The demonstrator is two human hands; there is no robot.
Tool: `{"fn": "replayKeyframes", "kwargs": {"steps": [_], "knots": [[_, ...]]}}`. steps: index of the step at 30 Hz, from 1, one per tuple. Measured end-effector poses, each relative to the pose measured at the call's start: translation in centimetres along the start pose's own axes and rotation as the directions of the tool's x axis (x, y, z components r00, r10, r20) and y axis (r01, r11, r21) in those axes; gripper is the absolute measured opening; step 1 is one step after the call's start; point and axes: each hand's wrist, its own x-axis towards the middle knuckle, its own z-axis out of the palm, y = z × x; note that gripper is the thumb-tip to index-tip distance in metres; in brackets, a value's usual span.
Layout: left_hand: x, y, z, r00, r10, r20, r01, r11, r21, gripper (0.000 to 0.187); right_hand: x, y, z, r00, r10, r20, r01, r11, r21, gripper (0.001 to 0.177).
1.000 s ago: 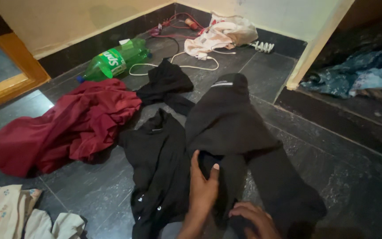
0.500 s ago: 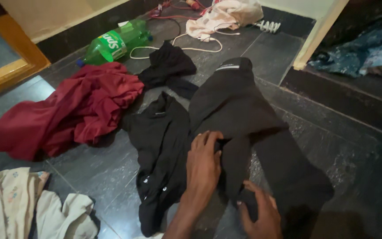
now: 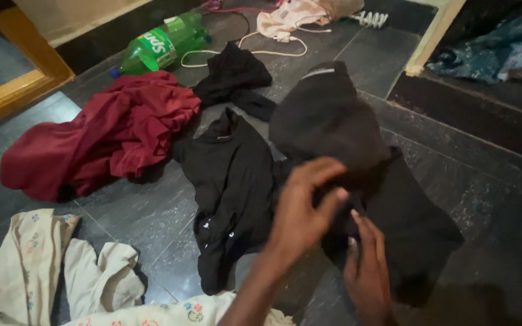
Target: The person picks up black trousers from the floor, lays them flat, and folds them into a rectangular shape by bringing the legs together and then folding the fabric into sections.
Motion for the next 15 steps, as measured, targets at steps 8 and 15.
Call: {"fn": "replayKeyframes", "kwargs": {"steps": [8, 15], "knots": [[-0.5, 2.7, 1.0, 0.670, -0.360, 0.649, 0.409, 0.909, 0.082, 0.027, -1.3, 8.1, 2.0, 0.768, 0.551, 0.326, -0.510, 0.834, -0.211, 0.056], [0.0, -6.0, 1.2, 0.870, -0.484, -0.099, 0.472, 0.873, -0.124, 0.027, -1.0, 7.6, 2.9, 0.756, 0.646, 0.103, -0.638, 0.763, -0.105, 0.067]]}}
